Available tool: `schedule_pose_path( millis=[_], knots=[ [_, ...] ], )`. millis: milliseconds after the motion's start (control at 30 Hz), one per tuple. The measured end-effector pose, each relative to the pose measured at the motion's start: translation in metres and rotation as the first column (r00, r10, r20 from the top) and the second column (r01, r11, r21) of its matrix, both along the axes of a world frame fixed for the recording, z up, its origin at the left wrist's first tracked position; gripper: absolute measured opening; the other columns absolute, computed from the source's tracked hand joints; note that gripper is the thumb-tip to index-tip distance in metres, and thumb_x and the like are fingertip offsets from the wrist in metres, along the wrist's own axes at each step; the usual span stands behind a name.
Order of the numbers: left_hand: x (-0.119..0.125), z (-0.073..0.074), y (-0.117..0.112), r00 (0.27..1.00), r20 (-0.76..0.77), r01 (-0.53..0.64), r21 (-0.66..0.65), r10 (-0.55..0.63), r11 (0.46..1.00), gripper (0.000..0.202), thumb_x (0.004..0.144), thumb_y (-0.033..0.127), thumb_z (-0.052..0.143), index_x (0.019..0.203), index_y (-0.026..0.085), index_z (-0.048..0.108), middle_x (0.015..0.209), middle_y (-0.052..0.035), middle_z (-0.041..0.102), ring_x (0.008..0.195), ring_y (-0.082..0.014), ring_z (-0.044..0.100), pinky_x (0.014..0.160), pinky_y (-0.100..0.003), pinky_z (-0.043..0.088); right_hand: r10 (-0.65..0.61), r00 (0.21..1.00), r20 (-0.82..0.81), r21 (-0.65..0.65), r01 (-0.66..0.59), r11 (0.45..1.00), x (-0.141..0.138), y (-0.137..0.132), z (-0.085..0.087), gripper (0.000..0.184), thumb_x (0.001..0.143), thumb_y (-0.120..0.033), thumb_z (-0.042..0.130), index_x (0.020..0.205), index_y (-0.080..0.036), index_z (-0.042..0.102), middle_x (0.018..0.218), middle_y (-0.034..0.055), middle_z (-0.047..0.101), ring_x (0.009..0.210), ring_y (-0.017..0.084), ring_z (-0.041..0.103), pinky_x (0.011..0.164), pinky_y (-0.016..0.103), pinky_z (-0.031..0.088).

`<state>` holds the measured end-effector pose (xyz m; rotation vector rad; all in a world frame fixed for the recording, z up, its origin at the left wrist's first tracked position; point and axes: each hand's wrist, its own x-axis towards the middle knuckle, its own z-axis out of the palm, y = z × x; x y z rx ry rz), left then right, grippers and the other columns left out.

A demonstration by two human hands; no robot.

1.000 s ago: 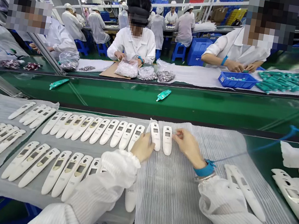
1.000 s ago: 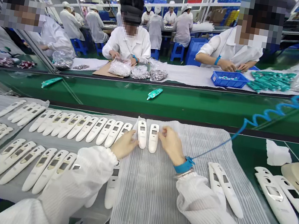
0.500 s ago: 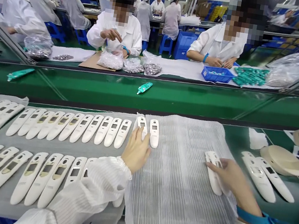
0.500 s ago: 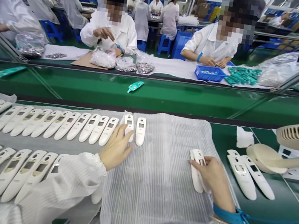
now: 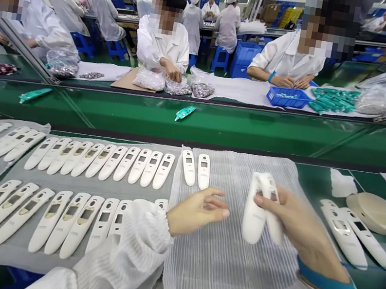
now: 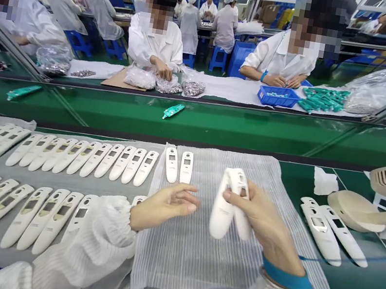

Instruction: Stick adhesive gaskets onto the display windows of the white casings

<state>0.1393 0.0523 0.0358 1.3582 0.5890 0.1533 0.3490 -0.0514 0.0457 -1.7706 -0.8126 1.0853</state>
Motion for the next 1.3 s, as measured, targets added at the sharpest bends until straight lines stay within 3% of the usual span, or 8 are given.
schedule_pose_path(
  millis=[67,133,400,633,700,900,1033,1300],
  knots=[
    [0.003,0.004,-0.003,0.995,0.096,0.013,-0.233,0.01,0.972,0.05,0.077,0.032,0.068,0.119,0.011,0.049,0.1,-0.0151,0.067,0.096,-0.0259,0.065,0.086,-0.041,0.049,0.05,0.99,-0.132,0.089,-0.038,0.995,-0.024,0.015,0.013,0.034,0.067,-0.042,0.073,0.086,-0.02,0.057,0.072,0.0006,0.061,0.063,0.016,0.058,0.055,0.026,0.046],
    [0.0,0.009,-0.003,0.987,0.147,-0.01,-0.322,0.061,0.947,0.049,0.076,0.033,0.07,0.115,0.011,0.05,0.09,-0.0134,0.07,0.088,-0.0254,0.068,0.078,-0.038,0.052,0.083,0.971,-0.226,0.128,-0.055,0.99,-0.043,0.027,0.02,0.033,0.071,-0.043,0.071,0.091,-0.02,0.058,0.073,0.0,0.062,0.06,0.014,0.058,0.053,0.026,0.047],
    [-0.025,0.016,0.007,0.939,0.165,-0.215,-0.403,0.302,0.889,0.042,0.073,0.03,0.075,0.103,0.012,0.053,0.083,-0.0097,0.071,0.081,-0.025,0.07,0.072,-0.037,0.057,-0.02,0.9,-0.435,0.18,0.109,0.978,-0.066,0.039,0.019,0.026,0.084,-0.038,0.056,0.106,-0.024,0.062,0.113,0.0055,0.064,0.101,0.023,0.061,0.073,0.032,0.056],
    [-0.02,0.012,0.009,0.944,0.147,-0.215,-0.408,0.296,0.887,0.042,0.072,0.031,0.074,0.102,0.013,0.051,0.082,-0.0089,0.07,0.081,-0.0254,0.069,0.073,-0.039,0.056,-0.011,0.882,-0.472,0.168,0.103,0.98,-0.074,0.042,0.014,0.028,0.082,-0.036,0.061,0.107,-0.022,0.06,0.115,0.0066,0.064,0.103,0.024,0.062,0.076,0.033,0.057],
    [-0.021,0.006,0.008,0.953,0.134,-0.207,-0.368,0.272,0.906,0.041,0.074,0.033,0.072,0.104,0.013,0.052,0.089,-0.0098,0.069,0.084,-0.0247,0.068,0.078,-0.041,0.054,0.02,0.901,-0.433,0.187,0.068,0.98,-0.074,0.044,0.006,0.031,0.079,-0.036,0.066,0.106,-0.021,0.06,0.111,0.0073,0.066,0.101,0.025,0.063,0.078,0.035,0.057],
    [-0.05,-0.02,-0.002,0.981,-0.087,-0.171,0.023,0.173,0.985,0.041,0.081,0.024,0.063,0.119,0.017,0.051,0.121,-0.0135,0.055,0.111,-0.0244,0.054,0.096,-0.043,0.043,-0.064,0.968,-0.241,0.064,0.081,0.995,-0.033,0.07,-0.039,0.022,0.072,-0.031,0.069,0.09,-0.02,0.063,0.104,0.0101,0.068,0.102,0.027,0.063,0.089,0.039,0.055],
    [-0.056,-0.036,-0.008,0.958,-0.172,-0.236,-0.021,0.229,0.971,0.052,0.081,0.021,0.06,0.129,0.016,0.041,0.129,-0.017,0.046,0.108,-0.0233,0.054,0.091,-0.04,0.045,-0.053,0.99,-0.134,0.026,0.057,0.998,-0.022,0.085,-0.06,0.016,0.073,-0.029,0.065,0.085,-0.021,0.059,0.098,0.0104,0.067,0.097,0.026,0.065,0.087,0.039,0.056],
    [-0.044,-0.05,-0.001,0.947,-0.189,-0.274,-0.057,0.259,0.96,0.054,0.081,0.023,0.061,0.13,0.014,0.04,0.13,-0.0187,0.045,0.109,-0.0248,0.055,0.096,-0.042,0.041,0.131,0.958,0.253,-0.111,-0.106,0.988,-0.06,0.066,-0.084,0.029,0.068,-0.036,0.068,0.086,-0.022,0.051,0.079,0.0023,0.063,0.072,0.023,0.064,0.052,0.031,0.05]
  ],
)
